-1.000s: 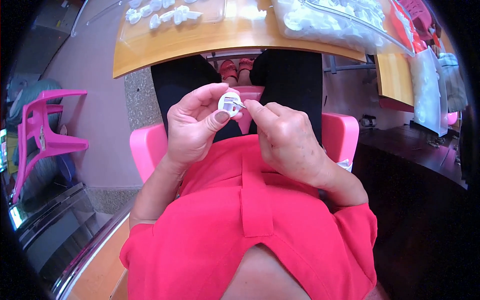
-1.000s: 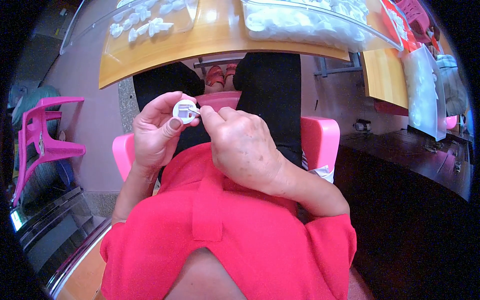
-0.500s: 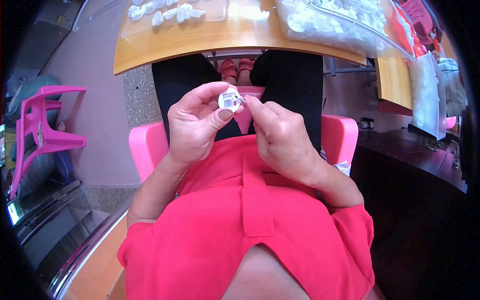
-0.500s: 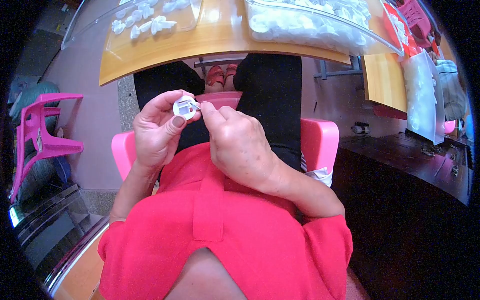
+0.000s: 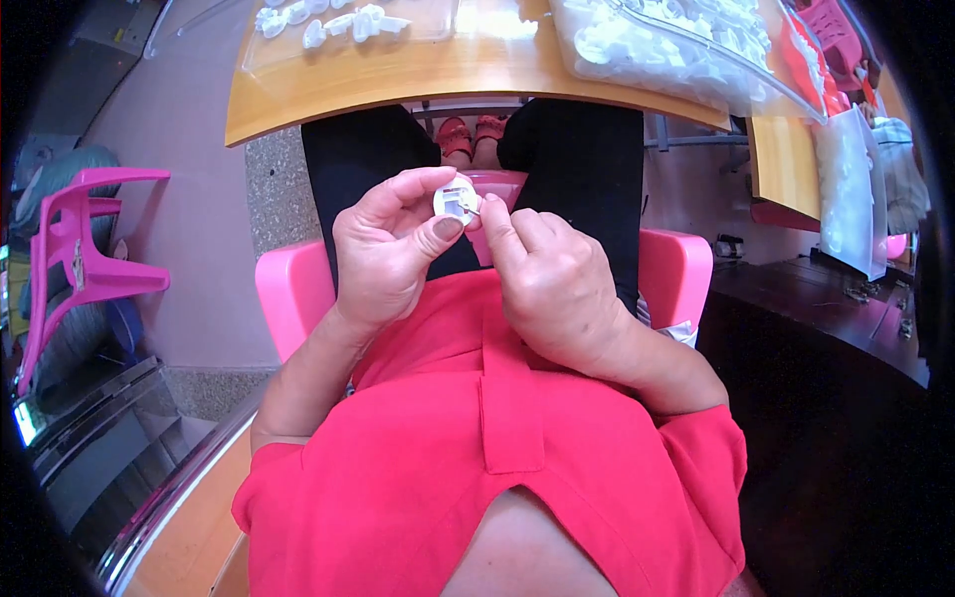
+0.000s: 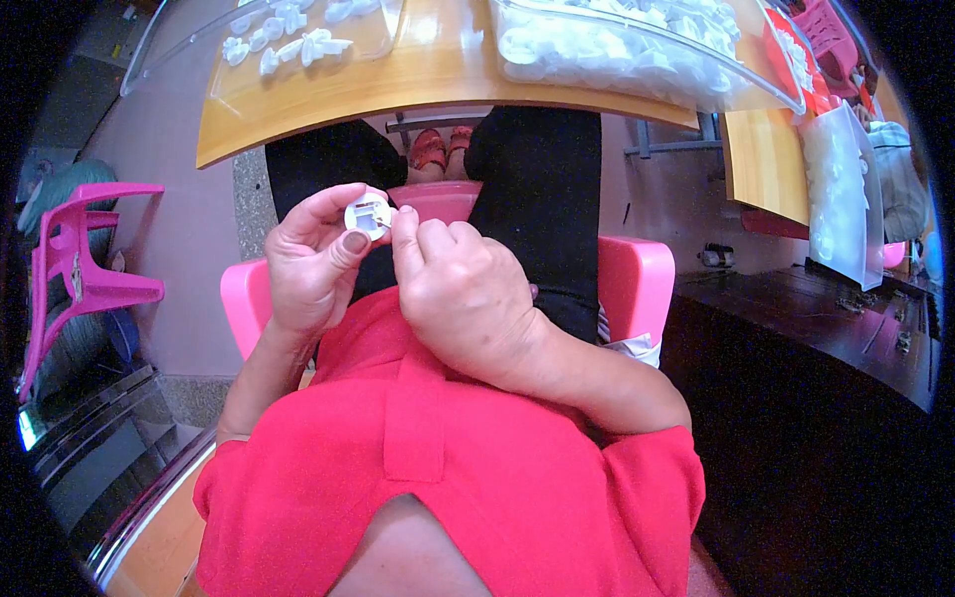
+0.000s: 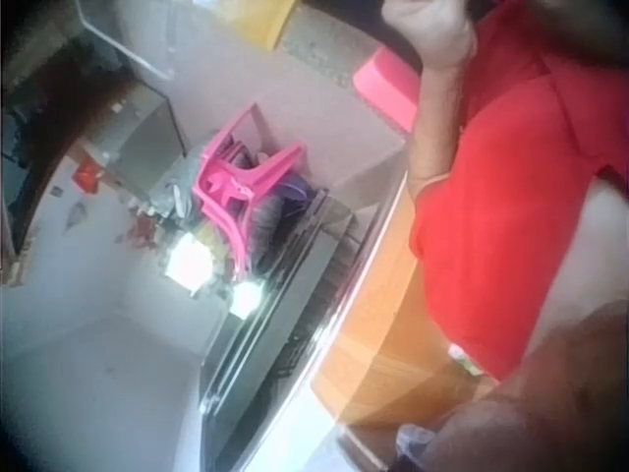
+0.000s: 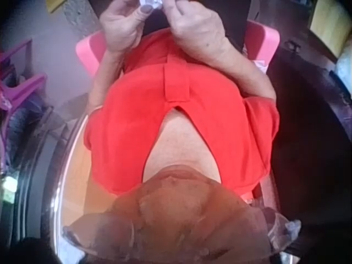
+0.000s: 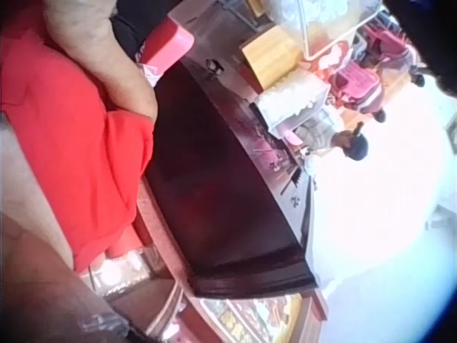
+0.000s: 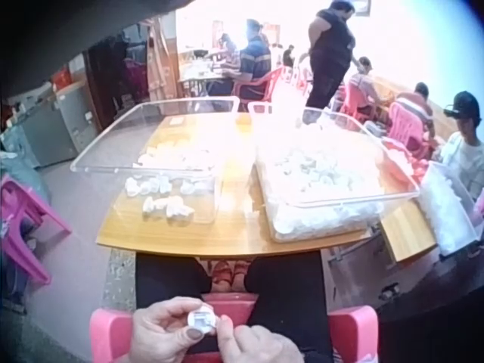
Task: The person processes plastic components by taking pieces from a container, working on their inner slots using a small pointed tool, and placing them into a tray.
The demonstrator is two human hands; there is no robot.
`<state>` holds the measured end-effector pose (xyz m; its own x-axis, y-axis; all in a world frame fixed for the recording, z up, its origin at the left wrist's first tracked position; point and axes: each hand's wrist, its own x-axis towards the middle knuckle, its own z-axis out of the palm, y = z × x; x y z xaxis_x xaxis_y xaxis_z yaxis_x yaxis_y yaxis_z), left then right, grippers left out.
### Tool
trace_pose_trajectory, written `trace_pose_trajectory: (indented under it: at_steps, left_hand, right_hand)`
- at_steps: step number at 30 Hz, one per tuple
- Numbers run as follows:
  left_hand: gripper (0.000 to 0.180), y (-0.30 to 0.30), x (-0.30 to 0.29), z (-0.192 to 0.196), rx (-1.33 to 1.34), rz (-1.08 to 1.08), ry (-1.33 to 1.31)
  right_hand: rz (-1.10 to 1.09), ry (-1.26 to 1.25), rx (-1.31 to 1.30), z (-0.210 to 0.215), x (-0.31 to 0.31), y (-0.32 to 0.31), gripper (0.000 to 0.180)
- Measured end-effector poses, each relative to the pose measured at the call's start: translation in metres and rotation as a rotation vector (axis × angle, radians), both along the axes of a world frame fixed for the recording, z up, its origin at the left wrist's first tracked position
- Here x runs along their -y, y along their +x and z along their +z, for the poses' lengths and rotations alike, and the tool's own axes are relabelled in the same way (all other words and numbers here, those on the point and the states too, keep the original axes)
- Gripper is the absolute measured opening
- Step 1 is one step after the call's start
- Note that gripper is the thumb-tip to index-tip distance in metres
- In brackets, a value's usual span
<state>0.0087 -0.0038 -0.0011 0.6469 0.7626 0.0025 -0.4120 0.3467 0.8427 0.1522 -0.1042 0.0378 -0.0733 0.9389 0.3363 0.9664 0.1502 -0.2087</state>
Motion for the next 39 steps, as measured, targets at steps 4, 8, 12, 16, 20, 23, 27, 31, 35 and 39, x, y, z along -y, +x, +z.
trace_pose_trajectory:
  at_steps: [4,8,12,16,20,23,27,31,35,39]
  left_hand:
    - [0.035,-0.001,-0.001,-0.002,-0.120,0.015,0.110]
    - [0.033,0.000,-0.002,-0.005,-0.122,0.024,0.215]
    - [0.031,0.000,-0.003,-0.006,-0.173,0.009,0.213]
    - [0.029,0.001,-0.002,-0.006,-0.184,0.002,0.064]
    - [0.028,0.001,-0.011,-0.012,-0.126,-0.028,-0.021]
    - [0.028,-0.002,-0.019,-0.006,-0.042,-0.118,-0.050]
    - [0.030,-0.006,-0.023,-0.005,0.034,-0.201,-0.128]
    - [0.030,-0.007,-0.020,-0.002,0.045,-0.212,-0.150]
    - [0.030,-0.007,-0.019,0.000,0.028,-0.212,-0.138]
    - [0.033,-0.009,-0.021,-0.005,0.013,-0.271,-0.082]
  right_hand:
    - [-0.049,-0.129,0.126,0.011,-0.002,-0.004,0.038]
    - [-0.041,-0.192,0.366,0.014,-0.006,-0.006,0.030]
    - [-0.071,-0.149,0.443,0.004,-0.009,-0.010,0.026]
    - [-0.014,-0.054,0.610,-0.001,-0.011,-0.008,0.029]
    - [0.120,-0.052,0.561,0.000,-0.013,0.003,0.035]
    - [0.119,-0.069,0.264,0.012,-0.014,0.020,0.043]
    - [0.099,0.048,0.190,0.020,-0.010,0.028,0.046]
    - [0.147,0.120,0.206,0.018,-0.010,0.023,0.037]
    - [0.162,0.145,0.246,0.014,-0.011,0.021,0.038]
    - [0.191,0.137,0.294,0.015,-0.012,0.021,0.039]
